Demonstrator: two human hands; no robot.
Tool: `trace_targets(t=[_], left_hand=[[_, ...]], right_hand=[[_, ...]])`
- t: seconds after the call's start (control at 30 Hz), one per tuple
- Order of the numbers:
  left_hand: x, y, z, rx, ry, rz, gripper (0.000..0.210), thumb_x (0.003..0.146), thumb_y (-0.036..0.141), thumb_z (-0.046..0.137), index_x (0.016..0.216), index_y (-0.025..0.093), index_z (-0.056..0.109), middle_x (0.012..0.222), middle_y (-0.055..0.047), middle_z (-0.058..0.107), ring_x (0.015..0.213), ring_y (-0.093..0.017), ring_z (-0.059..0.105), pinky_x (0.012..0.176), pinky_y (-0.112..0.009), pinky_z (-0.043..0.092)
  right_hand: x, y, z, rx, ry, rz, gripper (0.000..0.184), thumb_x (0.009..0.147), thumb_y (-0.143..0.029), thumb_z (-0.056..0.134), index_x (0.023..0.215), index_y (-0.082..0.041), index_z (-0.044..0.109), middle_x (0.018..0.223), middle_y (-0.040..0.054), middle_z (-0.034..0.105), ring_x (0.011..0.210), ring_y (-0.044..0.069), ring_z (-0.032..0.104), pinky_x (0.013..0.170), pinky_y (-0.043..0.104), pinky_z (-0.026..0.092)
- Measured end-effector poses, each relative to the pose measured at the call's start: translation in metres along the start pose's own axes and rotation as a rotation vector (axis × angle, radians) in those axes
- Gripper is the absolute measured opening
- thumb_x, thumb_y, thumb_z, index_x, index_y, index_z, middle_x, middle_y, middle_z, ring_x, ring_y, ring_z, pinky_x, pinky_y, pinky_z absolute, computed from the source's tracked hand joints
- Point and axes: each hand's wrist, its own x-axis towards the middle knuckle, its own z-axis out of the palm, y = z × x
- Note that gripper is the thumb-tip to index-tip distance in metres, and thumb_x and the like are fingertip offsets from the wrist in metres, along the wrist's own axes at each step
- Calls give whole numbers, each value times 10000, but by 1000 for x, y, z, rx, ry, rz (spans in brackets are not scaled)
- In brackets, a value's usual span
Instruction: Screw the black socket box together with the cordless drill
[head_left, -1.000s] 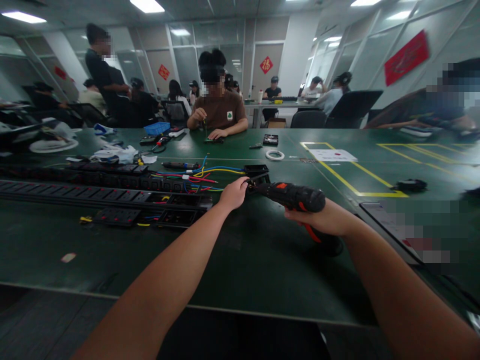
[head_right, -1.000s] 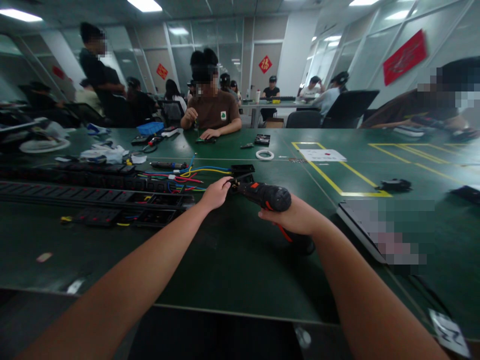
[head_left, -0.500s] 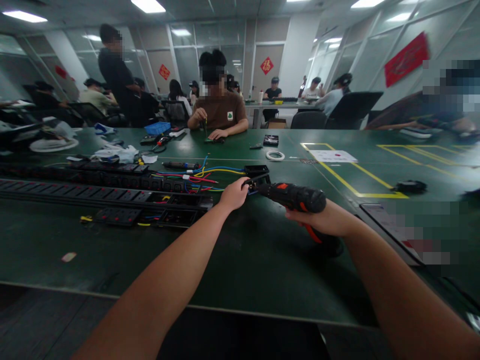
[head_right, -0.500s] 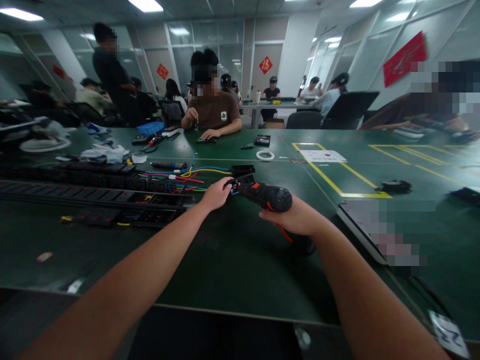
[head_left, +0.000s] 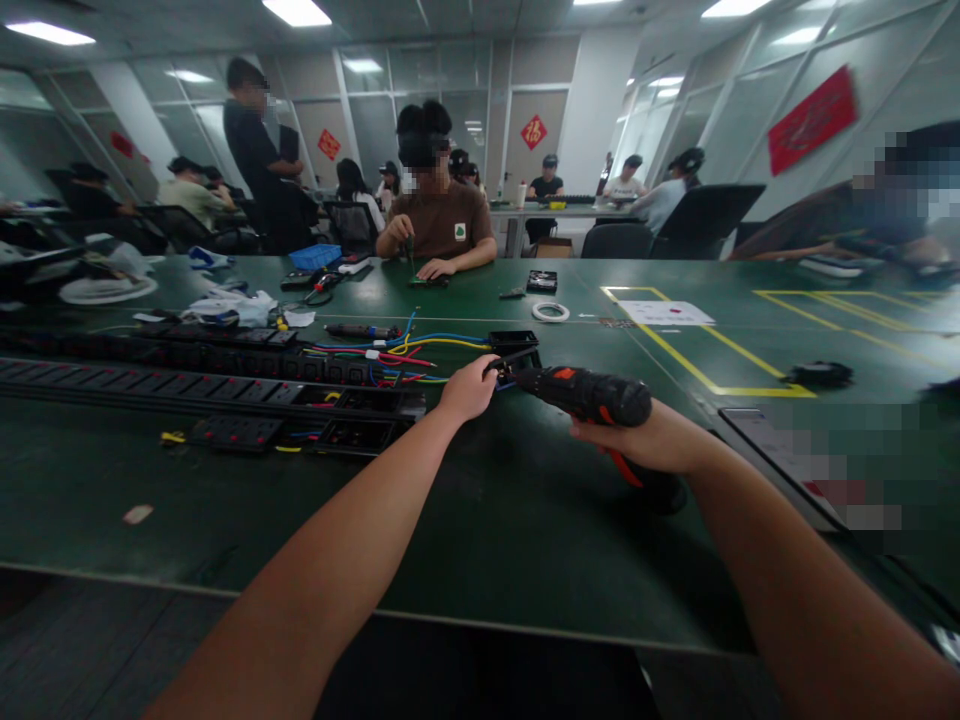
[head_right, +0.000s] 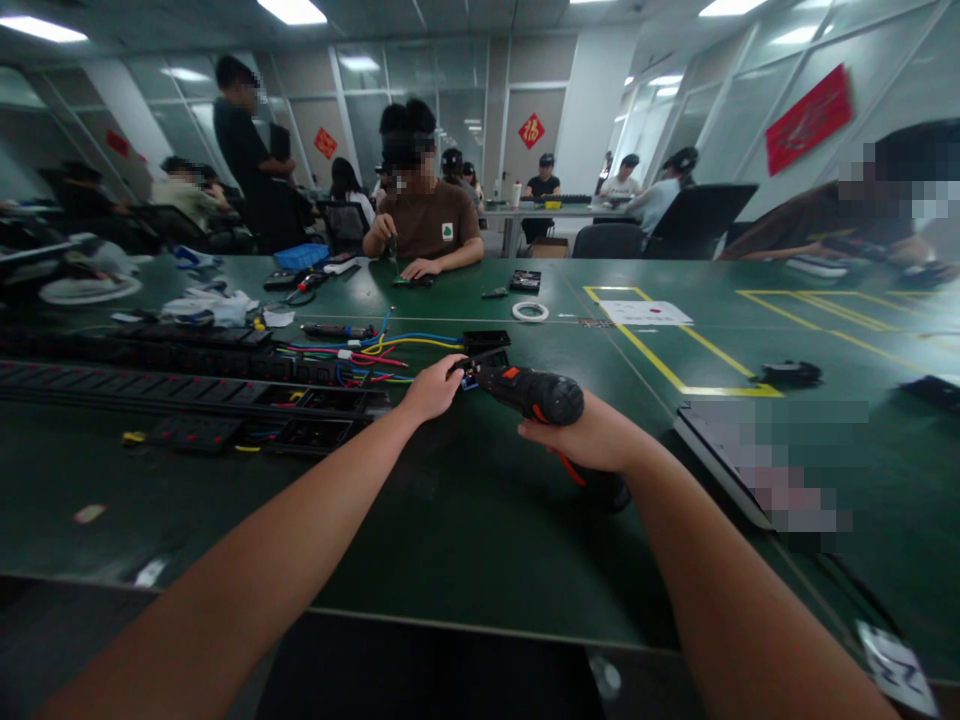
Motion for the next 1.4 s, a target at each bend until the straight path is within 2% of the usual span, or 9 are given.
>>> trace_targets(t=[0.23,0.8,1.03,1.2,1.3,1.4], left_hand=[[2,-1,2,0,1,-3,428,1024,293,461,1416,271,633,1410,-41,694,1309,-249,636,1126,-369,476],[2,-2,2,-10,-3,7,427,1031,302,451,1417,270,629,1413,-41,691,1311,-247,634,1130,-361,473],[2,-1,2,-14,-3,18,429,1023,289,451,1406,243,639,1412,-61,691,1309,-267,633,1128,-383,477],[3,-3,3,-8,-4,1,428,1026,282,453,1414,260,632,1424,-38,685,1322,-241,626,1142,-352,462],[3,-2,3,-3,-4,-2,426,1027,288,454,1412,264,634,1407,-40,696,1306,-247,636,1124,-353,474],[3,-1,2,-8,0,2,421,1024,287,457,1400,257,643,1400,-48,698,1297,-255,641,1117,-359,478]], right_hand=[[-1,-5,1,9,14,1,356,772,-435,748,1058,-247,649,692,-30,631,635,220,634,624,366,532],[-1,-3,-2,-26,14,-27,329,783,-415,760,1054,-245,682,757,7,689,677,234,662,663,367,560],[0,2,-2,-67,8,-54,309,813,-427,736,1053,-242,680,805,25,711,744,251,680,722,389,576],[0,3,-1,-57,32,-69,350,789,-444,736,1069,-242,682,838,33,726,792,270,696,747,410,587],[0,0,-1,-42,28,-56,339,775,-442,750,1045,-249,681,849,30,719,771,265,689,737,401,581],[0,0,-3,-11,9,-12,310,768,-451,757,983,-247,666,778,11,684,698,242,662,680,378,559]])
